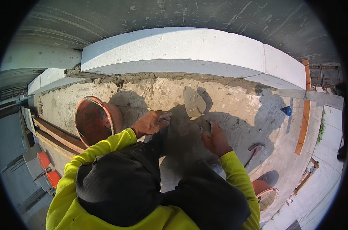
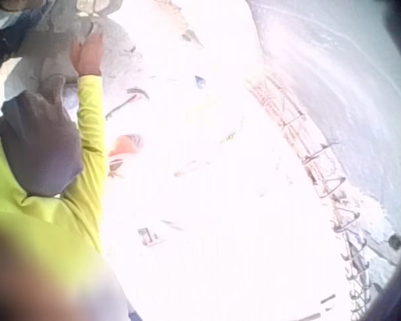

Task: The person scoops cement from a bucket with a trowel and applies it to a low wall. They place a white block on the mortar, tap it into position with a hammer, and continue applying mortar to the joints between blocks.

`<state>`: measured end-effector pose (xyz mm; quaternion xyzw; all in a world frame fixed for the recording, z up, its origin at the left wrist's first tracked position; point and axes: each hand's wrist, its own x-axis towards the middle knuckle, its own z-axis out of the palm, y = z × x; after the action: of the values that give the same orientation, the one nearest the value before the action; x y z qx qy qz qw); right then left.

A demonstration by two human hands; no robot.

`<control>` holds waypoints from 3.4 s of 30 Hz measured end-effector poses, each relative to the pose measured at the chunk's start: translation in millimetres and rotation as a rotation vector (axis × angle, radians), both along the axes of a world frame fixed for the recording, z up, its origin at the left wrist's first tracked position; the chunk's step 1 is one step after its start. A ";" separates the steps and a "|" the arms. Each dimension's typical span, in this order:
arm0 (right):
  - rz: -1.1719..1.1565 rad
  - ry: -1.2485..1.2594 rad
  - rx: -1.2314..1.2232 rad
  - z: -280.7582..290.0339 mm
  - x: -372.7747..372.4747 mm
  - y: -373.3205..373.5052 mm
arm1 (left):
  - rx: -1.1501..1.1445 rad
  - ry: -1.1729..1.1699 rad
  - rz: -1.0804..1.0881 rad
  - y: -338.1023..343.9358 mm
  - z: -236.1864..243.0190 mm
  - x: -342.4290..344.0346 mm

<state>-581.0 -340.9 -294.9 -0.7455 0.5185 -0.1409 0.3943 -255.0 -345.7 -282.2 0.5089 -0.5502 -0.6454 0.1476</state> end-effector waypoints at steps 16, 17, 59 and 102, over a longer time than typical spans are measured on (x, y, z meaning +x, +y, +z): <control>0.400 0.383 -0.229 27.5 29.3 -138.8 | -0.001 -0.344 0.080 134.5 72.6 0.6; 0.365 0.372 -0.235 28.4 23.3 -135.4 | 0.107 -0.425 0.040 141.7 63.4 3.1; -0.806 -0.141 0.137 -16.3 -11.1 22.8 | 0.060 0.422 1.618 240.3 -18.8 221.7; 1.164 0.260 -0.426 223.3 337.8 -46.7 | 0.033 -0.436 1.731 198.1 180.5 178.3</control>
<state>-243.2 -387.5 -71.6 -0.9786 0.0322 0.0884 0.1831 -76.7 -147.6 -101.7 0.8595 0.0205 -0.2046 0.4680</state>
